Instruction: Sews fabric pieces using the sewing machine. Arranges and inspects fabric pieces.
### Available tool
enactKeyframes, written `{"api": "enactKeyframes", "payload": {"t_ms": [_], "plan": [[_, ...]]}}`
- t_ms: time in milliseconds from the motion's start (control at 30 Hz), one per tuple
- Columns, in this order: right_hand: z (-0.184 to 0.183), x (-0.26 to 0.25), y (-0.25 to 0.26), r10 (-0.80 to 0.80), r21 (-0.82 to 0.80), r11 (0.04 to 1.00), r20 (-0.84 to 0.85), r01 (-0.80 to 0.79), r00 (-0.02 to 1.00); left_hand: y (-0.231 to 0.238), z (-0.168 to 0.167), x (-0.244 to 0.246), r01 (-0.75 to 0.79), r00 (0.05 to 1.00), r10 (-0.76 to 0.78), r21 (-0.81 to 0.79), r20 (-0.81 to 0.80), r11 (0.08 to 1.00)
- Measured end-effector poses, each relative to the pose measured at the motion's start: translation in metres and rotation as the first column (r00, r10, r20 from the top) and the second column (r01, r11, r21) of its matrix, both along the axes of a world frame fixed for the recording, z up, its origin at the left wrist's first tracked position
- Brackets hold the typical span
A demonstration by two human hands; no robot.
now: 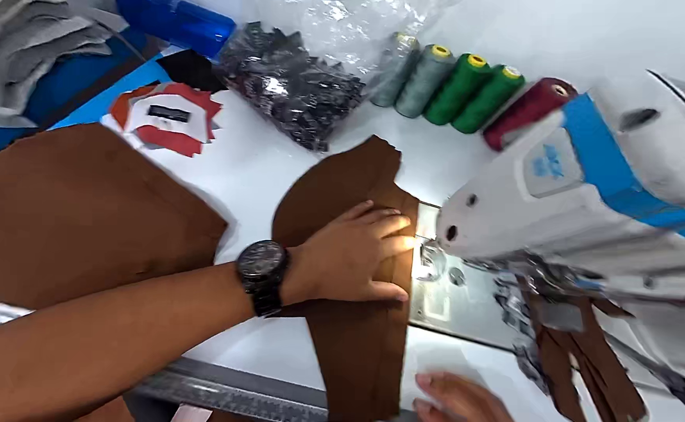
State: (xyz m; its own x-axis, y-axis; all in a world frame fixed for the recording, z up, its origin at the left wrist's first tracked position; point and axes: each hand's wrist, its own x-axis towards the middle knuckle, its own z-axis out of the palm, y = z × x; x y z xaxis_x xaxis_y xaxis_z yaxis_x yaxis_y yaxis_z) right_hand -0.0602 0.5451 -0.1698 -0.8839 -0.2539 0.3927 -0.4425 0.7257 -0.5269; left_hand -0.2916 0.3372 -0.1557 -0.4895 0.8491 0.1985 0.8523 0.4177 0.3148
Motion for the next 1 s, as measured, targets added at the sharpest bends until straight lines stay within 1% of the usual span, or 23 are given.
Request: {"api": "enactKeyframes", "payload": {"t_ms": [33,100,133,200,267,333,400,533,700,767,900,967,1000], "plan": [[0.005,-0.001,0.014,-0.079,-0.022,0.997,0.001,0.079,0.997,-0.001,-0.001,-0.001,0.01,1.0,-0.01,0.019,-0.011,1.0],[0.019,-0.007,0.054,-0.295,0.037,0.954,-0.053,0.297,0.954,0.002,-0.003,-0.001,0.028,0.999,-0.025,0.061,-0.04,0.998],[0.024,-0.014,0.076,-0.371,0.07,0.923,-0.099,0.378,0.923,0.003,-0.004,-0.002,0.032,0.998,-0.028,0.073,-0.058,0.997],[0.035,-0.03,0.114,-0.43,0.135,0.888,-0.093,0.439,0.898,0.005,-0.005,-0.003,0.04,0.996,-0.033,0.086,-0.083,0.996],[0.044,-0.05,0.134,-0.411,0.224,0.884,-0.043,0.41,0.911,0.005,-0.005,-0.003,0.041,0.995,-0.033,0.087,-0.089,0.995],[0.049,-0.069,0.139,-0.351,0.306,0.891,-0.006,0.336,0.936,0.005,-0.006,-0.002,0.037,0.996,-0.029,0.092,-0.089,0.995],[0.051,-0.084,0.136,-0.285,0.33,0.907,0.025,0.261,0.958,0.006,-0.007,-0.003,0.036,0.995,-0.027,0.095,-0.095,0.995],[0.051,-0.107,0.128,-0.22,0.307,0.932,0.062,0.191,0.973,0.005,-0.006,-0.002,0.017,0.994,-0.009,0.077,-0.105,0.997],[0.049,-0.115,0.125,-0.151,0.296,0.949,0.112,0.112,0.982,0.003,-0.007,-0.003,0.011,0.995,-0.004,0.069,-0.097,0.998],[0.046,-0.115,0.124,-0.165,0.275,0.952,0.103,0.131,0.981,0.002,-0.007,-0.002,0.006,0.996,0.0,0.06,-0.092,0.998],[0.048,-0.106,0.122,-0.225,0.193,0.956,0.002,0.221,0.974,0.003,-0.007,-0.002,0.006,0.996,-0.001,0.054,-0.089,0.999],[0.058,-0.101,0.123,-0.216,0.124,0.97,0.046,0.209,0.975,0.003,-0.008,-0.002,0.005,0.996,0.0,0.06,-0.087,0.998],[0.064,-0.099,0.121,-0.176,0.11,0.98,0.078,0.167,0.981,0.003,-0.007,-0.002,0.006,0.996,-0.001,0.061,-0.085,0.998]]}}
